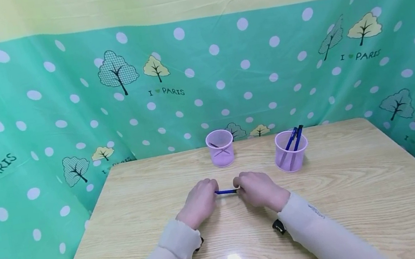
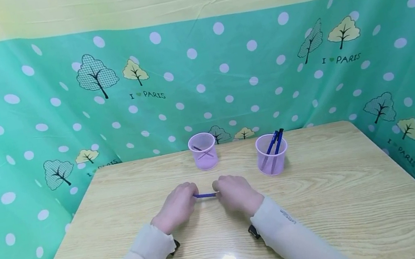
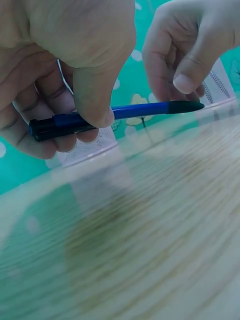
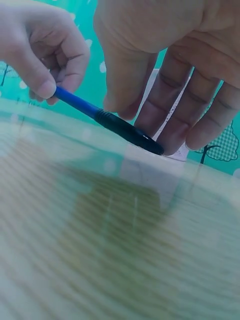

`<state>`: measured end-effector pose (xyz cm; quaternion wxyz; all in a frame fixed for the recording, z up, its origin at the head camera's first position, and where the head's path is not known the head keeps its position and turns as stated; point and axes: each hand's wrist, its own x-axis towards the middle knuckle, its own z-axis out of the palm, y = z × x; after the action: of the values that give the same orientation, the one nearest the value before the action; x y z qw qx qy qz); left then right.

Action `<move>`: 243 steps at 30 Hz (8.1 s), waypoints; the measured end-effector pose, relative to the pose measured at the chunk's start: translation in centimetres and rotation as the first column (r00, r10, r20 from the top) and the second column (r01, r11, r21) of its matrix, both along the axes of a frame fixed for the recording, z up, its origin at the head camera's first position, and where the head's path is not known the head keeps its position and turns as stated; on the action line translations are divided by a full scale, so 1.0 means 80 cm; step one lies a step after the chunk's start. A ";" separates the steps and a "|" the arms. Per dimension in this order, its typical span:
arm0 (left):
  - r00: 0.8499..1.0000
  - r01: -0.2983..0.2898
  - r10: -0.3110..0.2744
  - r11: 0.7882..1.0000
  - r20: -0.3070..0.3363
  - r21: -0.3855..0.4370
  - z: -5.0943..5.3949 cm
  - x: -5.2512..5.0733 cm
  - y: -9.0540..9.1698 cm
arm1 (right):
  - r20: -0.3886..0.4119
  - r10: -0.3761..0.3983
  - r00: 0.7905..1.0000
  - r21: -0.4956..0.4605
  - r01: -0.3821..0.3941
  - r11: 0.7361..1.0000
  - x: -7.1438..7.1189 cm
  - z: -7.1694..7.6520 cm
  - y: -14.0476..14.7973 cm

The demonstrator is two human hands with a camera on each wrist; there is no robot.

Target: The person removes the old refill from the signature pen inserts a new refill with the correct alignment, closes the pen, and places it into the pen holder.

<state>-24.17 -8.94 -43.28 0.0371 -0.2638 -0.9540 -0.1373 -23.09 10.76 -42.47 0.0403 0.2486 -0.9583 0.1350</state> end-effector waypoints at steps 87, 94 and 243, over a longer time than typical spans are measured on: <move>0.989 0.026 0.001 0.983 -0.146 0.182 0.003 0.035 0.009 | -0.169 0.018 0.985 -0.041 -0.025 0.999 0.028 0.010 0.009; 0.990 0.023 0.000 0.987 -0.142 0.158 0.003 0.035 0.009 | -0.155 0.029 0.987 -0.049 -0.037 0.998 0.029 0.010 0.008; 0.983 0.024 -0.010 0.997 -0.185 0.074 0.009 0.038 0.008 | -0.176 0.035 0.984 -0.038 -0.043 0.998 0.035 0.009 0.004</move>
<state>-21.10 -8.31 -42.58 0.1342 -0.2817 -0.9383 -0.1488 -20.30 11.04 -41.79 0.1272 0.2774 -0.9429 0.1335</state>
